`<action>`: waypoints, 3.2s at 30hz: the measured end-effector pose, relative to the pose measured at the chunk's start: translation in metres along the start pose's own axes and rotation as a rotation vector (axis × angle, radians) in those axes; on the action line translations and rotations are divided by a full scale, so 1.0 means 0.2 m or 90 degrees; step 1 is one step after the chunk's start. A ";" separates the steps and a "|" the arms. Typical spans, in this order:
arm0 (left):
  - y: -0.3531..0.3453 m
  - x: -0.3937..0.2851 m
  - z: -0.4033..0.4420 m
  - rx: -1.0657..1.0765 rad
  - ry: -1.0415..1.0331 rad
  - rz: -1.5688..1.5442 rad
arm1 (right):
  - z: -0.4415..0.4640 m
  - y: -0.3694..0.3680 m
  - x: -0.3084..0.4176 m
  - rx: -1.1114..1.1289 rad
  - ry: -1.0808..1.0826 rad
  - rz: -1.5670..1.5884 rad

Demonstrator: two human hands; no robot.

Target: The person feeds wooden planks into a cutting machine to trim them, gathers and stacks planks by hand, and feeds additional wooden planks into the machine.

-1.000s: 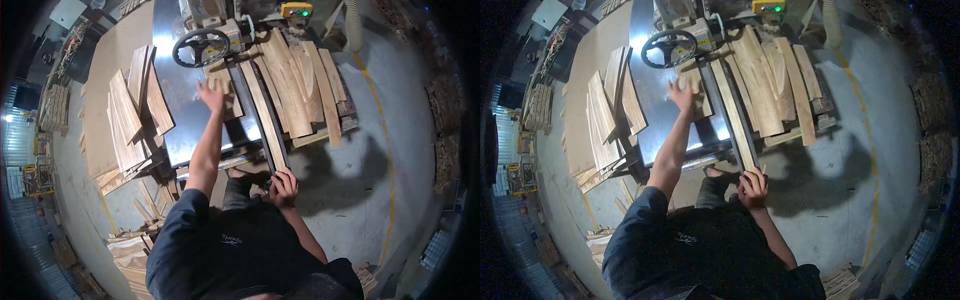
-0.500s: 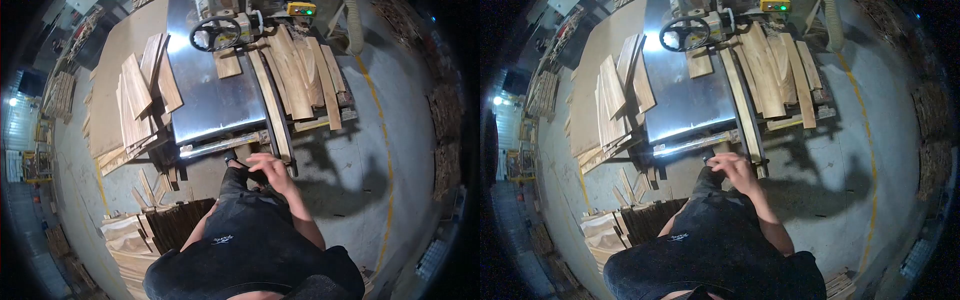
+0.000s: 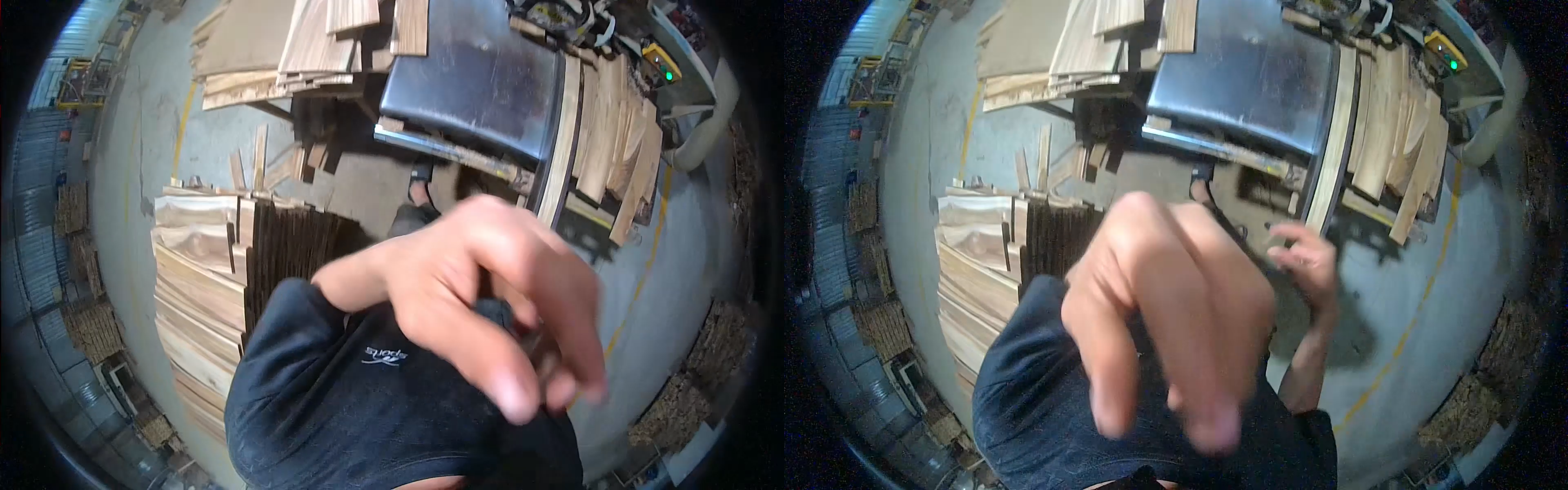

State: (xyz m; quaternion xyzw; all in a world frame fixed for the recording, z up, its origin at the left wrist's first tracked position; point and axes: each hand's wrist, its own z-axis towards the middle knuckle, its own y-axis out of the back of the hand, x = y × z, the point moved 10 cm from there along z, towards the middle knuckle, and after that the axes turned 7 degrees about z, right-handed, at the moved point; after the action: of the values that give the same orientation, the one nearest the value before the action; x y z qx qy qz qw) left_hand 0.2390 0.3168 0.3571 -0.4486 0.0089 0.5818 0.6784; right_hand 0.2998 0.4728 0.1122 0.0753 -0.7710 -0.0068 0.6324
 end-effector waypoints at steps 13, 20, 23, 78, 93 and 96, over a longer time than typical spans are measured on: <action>-0.41 0.69 -0.37 0.162 0.586 -0.262 | -0.43 0.05 1.27 -0.215 1.215 0.781; -0.78 0.76 -0.54 0.239 0.604 -0.330 | -0.49 0.06 1.22 -0.089 1.156 0.739; -0.69 0.46 -0.62 0.276 0.611 -0.403 | -0.51 0.09 1.14 -0.062 1.109 0.704; -0.36 0.34 -0.20 0.070 0.379 -0.181 | -0.08 0.22 -0.63 -0.639 0.094 -0.407; -0.46 0.63 -0.48 0.069 0.470 -0.346 | -0.17 -0.28 1.15 0.319 0.897 0.775; -0.42 0.63 -0.51 0.050 0.504 -0.186 | -0.15 -0.16 1.06 0.281 0.858 0.705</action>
State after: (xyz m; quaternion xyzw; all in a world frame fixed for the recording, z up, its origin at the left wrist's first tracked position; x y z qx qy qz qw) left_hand 0.3987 0.3593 0.2783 -0.6079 0.2275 0.2613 0.7145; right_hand 0.2929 0.4169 0.3204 -0.1993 -0.1459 0.4926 0.8344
